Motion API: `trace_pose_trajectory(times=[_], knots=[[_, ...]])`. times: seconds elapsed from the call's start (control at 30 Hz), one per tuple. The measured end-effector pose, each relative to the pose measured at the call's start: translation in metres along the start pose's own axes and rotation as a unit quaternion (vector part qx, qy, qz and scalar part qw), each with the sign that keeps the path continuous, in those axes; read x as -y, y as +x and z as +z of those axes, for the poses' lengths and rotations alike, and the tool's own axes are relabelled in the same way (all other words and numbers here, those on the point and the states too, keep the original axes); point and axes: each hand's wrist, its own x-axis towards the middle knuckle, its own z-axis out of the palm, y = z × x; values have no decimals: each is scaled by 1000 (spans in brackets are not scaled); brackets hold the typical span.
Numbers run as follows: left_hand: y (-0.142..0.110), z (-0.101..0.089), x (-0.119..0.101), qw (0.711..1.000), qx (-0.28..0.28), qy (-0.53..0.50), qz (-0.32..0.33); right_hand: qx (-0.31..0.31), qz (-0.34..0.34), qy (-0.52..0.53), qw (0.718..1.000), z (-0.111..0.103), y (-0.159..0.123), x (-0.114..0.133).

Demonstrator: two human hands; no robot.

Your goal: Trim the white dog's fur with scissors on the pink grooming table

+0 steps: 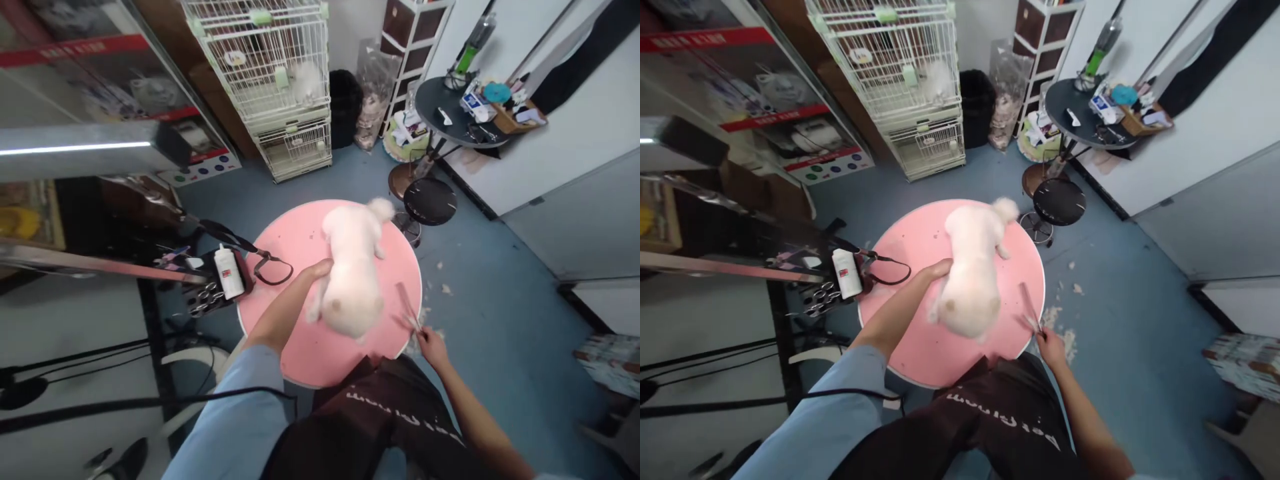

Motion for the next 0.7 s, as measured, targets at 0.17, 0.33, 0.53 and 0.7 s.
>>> trace_pose_trajectory(times=[0.17, 0.33, 0.53, 0.7], knots=[[-22, 47, 4, 996, 60, -23, 55, -163, 128, 91, 974, -4, -50, -8], [-29, 80, 21, 987, 103, -66, 104, -180, -34, 87, 979, -46, -80, 17], [-29, 108, 37, 993, 87, -24, 74, 129, -302, -60, 943, -19, -120, 67], [-63, 78, 18, 973, 133, 152, 115, 168, -135, -274, 937, 34, -118, 87]])
